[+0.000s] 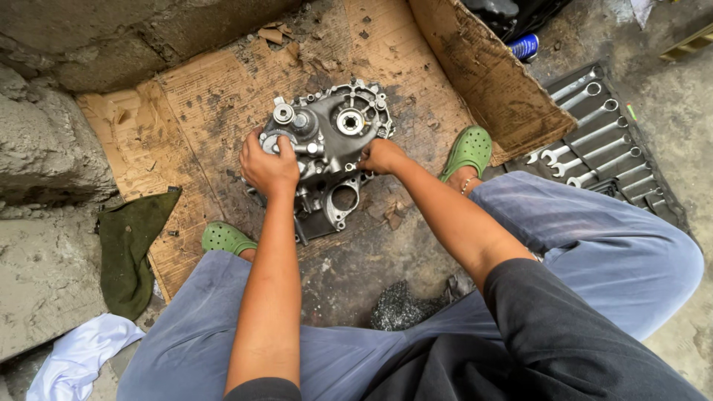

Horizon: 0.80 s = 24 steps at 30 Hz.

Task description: The person sits on the floor and uses a wrench to tighten bolts on a disassembled engine block. They repeatedly adjust the wrench and reposition their hands to secure multiple fasteners around the engine casing.

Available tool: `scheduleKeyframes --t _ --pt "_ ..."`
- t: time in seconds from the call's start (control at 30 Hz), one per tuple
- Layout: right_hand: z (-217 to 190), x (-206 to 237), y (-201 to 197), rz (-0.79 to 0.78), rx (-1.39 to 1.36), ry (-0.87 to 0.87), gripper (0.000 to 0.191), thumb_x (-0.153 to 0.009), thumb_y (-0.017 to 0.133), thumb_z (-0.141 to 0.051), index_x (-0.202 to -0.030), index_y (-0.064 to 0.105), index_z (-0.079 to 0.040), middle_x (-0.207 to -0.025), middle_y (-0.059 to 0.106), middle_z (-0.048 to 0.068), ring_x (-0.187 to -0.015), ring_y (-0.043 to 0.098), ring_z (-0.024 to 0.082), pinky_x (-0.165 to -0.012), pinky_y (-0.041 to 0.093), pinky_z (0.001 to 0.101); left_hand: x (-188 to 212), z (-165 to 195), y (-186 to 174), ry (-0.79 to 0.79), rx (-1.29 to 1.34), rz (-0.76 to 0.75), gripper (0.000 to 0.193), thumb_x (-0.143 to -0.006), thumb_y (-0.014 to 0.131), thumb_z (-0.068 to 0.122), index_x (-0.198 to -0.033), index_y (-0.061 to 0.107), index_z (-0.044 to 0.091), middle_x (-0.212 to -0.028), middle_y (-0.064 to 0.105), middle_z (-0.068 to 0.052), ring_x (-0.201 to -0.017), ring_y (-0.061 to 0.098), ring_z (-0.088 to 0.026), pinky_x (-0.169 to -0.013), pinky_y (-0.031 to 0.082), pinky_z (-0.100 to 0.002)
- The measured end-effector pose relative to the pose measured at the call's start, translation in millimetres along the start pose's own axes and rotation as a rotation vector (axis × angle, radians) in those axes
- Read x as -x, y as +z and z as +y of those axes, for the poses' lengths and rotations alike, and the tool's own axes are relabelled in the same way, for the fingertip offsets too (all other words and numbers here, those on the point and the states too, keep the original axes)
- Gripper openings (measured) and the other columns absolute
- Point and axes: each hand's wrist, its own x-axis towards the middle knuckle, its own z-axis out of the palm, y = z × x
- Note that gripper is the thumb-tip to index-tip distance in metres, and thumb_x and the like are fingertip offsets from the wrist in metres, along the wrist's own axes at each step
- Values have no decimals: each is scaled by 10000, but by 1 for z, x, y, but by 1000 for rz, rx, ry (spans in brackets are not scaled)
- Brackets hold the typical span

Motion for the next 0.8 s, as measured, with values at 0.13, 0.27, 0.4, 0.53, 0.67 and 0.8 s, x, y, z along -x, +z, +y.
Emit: scheduleKeyframes --t 0.13,0.27,0.4,0.53,0.67,0.8 --pt "-3 -3 -6 -113 -59 32 272 -795 811 -384 -869 777 -125 -792 782 52 -720 744 212 -697 580 366 2 -3 1 -12 6 -11 467 -802 744 338 -1175 697 62 -1177 717 -173 -1126 634 -396 -986 467 -505" --pt "-7 -9 -14 -94 86 -15 285 -782 840 -392 -861 779 -125 -794 768 49 -692 712 181 -686 557 355 2 -2 -1 -13 17 -4 470 -795 745 331 -1176 698 60 -1169 714 -177 -1120 633 -399 -972 470 -502" --pt "-3 -2 -3 -57 -17 47 324 -831 815 -431 -842 761 -112 -781 766 59 -672 700 171 -664 546 341 0 2 -2 10 13 5 450 -792 748 320 -1159 703 63 -1158 718 -177 -1114 634 -405 -967 470 -505" --pt "-6 18 50 29 -816 281 308 -926 717 -384 -884 670 -83 -761 718 66 -631 641 198 -570 513 360 1 2 -1 8 21 19 451 -791 750 324 -1156 705 62 -1144 717 -182 -1101 635 -410 -965 472 -509" --pt "-41 21 110 140 -1904 347 237 -1058 540 -315 -963 577 -101 -751 606 56 -631 555 194 -571 487 355 4 -1 0 20 49 12 450 -816 740 333 -1172 696 61 -1158 714 -182 -1110 640 -407 -966 478 -505" --pt "-72 17 121 237 -2245 327 233 -1073 472 -292 -946 540 -109 -747 558 51 -637 520 198 -553 453 362 3 -2 -1 12 15 -3 455 -830 749 350 -1181 698 66 -1159 706 -194 -1114 622 -423 -975 465 -514"
